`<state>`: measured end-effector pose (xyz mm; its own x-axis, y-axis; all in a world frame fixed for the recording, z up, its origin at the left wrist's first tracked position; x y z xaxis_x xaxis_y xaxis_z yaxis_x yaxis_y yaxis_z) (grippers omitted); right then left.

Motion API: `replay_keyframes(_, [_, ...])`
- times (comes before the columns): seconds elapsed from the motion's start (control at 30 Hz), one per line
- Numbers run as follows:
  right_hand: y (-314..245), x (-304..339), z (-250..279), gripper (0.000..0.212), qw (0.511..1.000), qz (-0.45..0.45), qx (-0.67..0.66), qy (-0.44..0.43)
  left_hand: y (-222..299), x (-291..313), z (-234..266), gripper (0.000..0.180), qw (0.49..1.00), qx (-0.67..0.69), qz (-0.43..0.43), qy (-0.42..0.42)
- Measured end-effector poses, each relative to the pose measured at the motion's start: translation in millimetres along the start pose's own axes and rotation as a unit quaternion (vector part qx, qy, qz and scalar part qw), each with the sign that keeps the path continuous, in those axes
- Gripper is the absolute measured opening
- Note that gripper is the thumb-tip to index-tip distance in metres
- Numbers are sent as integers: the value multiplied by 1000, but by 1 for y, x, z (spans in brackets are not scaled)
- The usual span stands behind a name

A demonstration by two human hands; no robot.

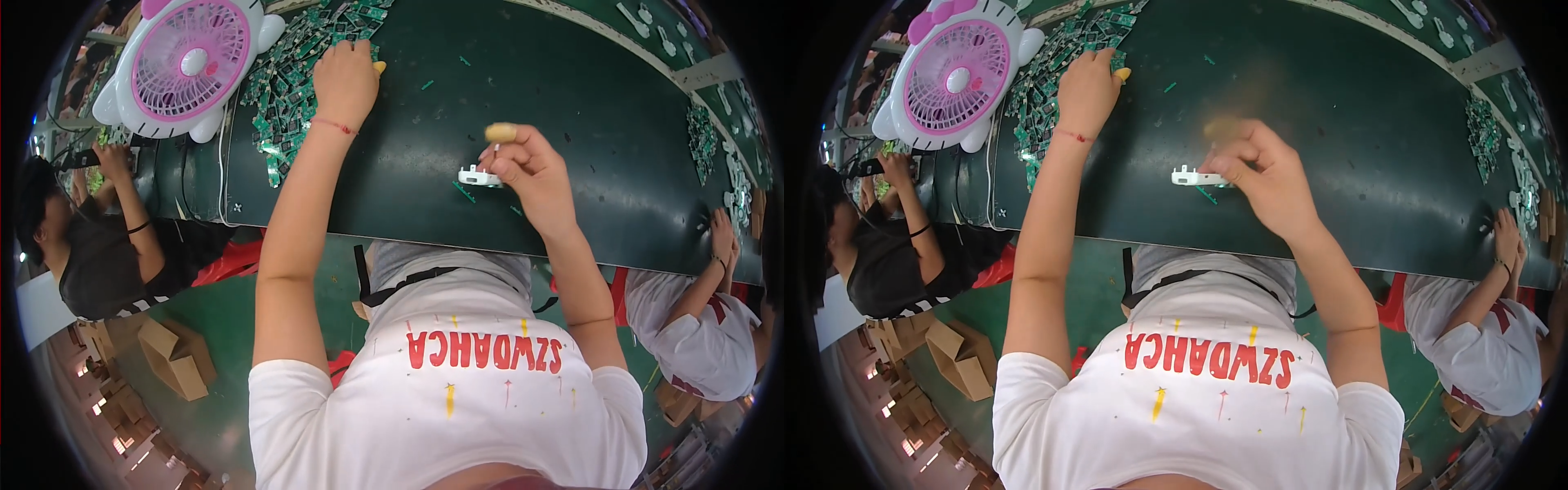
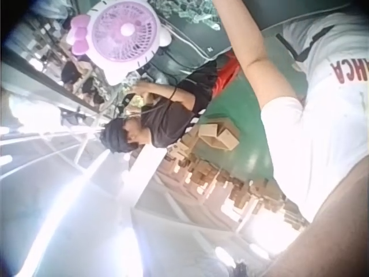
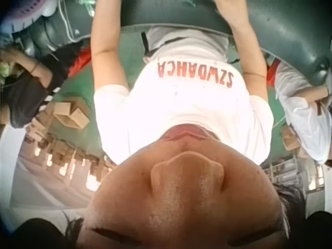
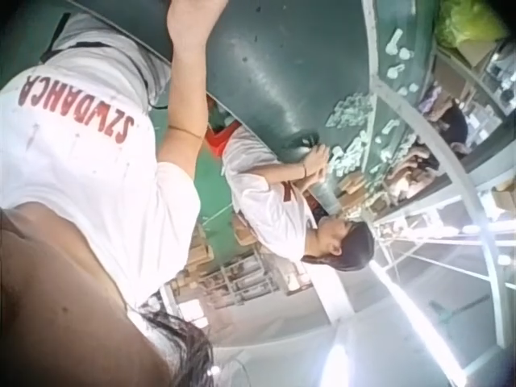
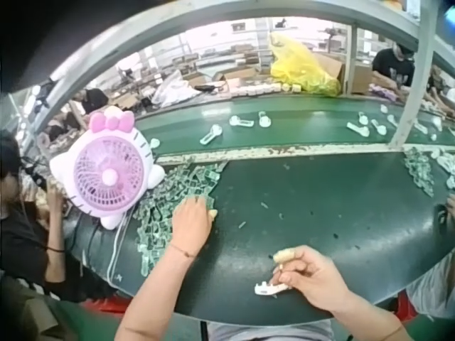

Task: The person assembles small electronic components into plastic housings by hand, taking circuit boards from a cardboard box and fitting them into the housings.

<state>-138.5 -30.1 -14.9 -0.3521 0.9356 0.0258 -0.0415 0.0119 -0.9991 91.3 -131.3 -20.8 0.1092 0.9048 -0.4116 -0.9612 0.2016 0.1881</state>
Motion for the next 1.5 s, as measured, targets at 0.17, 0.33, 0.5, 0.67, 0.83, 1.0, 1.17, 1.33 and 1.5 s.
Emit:
replay_keyframes(0.17, [10,8,3,14,998,-9,61,-2,-4,-5,-1,32,974,213,49,-57])
replay_keyframes(0.33, [7,8,3,17,996,27,79,-23,35,21,24,25,766,597,220,-92])
replay_keyframes(0.5, [-6,3,1,18,999,-10,32,-19,63,50,25,33,497,847,174,-75])
replay_keyframes(0.67, [-15,0,-2,13,1000,-20,-8,-8,86,66,35,46,589,803,83,42])
replay_keyframes(0.83, [-23,2,-4,11,1000,-10,-11,9,102,73,37,51,532,840,105,-28])
replay_keyframes(1.0, [-30,1,-6,9,999,10,22,24,109,77,39,34,639,766,67,-40])
replay_keyframes(1.17, [-33,0,-6,8,997,23,59,32,118,74,49,45,725,688,23,32])
replay_keyframes(1.33, [-35,-3,-6,7,997,30,60,33,118,71,51,48,787,612,-35,69])
replay_keyframes(1.5, [-37,-2,-7,8,998,30,33,37,116,70,52,48,809,577,-72,88])
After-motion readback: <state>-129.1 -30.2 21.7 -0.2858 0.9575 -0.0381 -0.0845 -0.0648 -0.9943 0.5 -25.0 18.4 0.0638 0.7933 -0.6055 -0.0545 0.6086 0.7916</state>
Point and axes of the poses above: each hand's wrist, its own x-axis away from the middle knuckle, its own z-axis out of the back of the hand, y = z × x, the point moved 4 cm from there along -x, towards the middle knuckle, and after that the axes turned 13 degrees about x, right-handed, at the moved point
